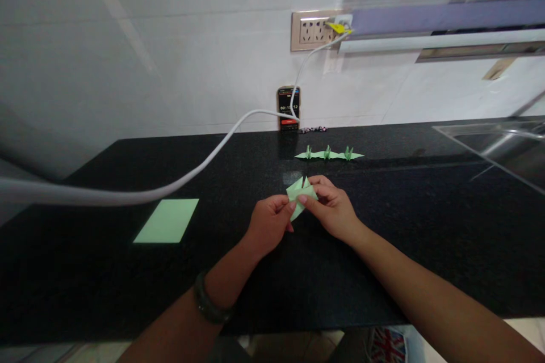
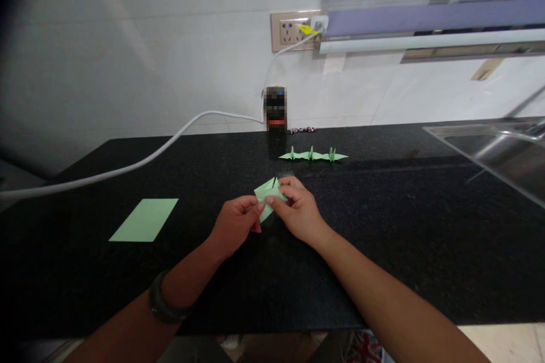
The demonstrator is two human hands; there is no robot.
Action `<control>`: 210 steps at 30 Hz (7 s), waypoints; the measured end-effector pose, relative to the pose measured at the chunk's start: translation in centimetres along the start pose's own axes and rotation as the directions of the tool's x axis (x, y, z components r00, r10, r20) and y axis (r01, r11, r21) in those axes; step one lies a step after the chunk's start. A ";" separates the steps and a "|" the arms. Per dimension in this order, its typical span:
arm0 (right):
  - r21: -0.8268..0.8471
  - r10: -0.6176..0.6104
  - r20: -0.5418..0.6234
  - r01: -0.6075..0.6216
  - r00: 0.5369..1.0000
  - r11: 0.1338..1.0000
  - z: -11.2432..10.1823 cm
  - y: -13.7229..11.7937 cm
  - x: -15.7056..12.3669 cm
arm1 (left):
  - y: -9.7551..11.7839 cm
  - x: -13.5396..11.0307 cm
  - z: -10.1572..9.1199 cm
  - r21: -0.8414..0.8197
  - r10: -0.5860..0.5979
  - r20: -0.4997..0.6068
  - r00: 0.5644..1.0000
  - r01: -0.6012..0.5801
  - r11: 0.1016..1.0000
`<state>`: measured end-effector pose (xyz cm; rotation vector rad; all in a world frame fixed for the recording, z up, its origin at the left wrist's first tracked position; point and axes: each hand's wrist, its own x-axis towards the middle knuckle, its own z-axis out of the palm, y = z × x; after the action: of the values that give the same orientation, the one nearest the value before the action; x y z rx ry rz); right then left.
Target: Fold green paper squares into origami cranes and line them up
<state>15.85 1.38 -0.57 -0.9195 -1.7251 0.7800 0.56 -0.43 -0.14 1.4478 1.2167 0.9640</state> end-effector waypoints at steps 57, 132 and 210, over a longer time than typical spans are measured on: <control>-0.130 -0.263 0.040 0.266 0.964 0.955 -0.2 -1.4 -0.8 | -0.5 0.2 0.0 -0.664 -0.062 0.230 0.971 0.203 0.719; 0.421 0.407 0.114 -0.415 0.906 0.807 0.8 -0.4 -0.2 | -0.1 0.0 0.4 -0.308 -0.111 -0.010 0.994 0.103 0.946; 0.390 0.427 0.134 -0.444 0.894 0.807 1.1 0.3 -0.2 | -0.2 0.1 0.3 -0.278 -0.123 -0.054 0.991 0.104 0.955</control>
<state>14.88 1.31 -1.26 -1.0160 -1.3074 1.4179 0.81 -0.37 -0.39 1.1224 1.1529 1.0662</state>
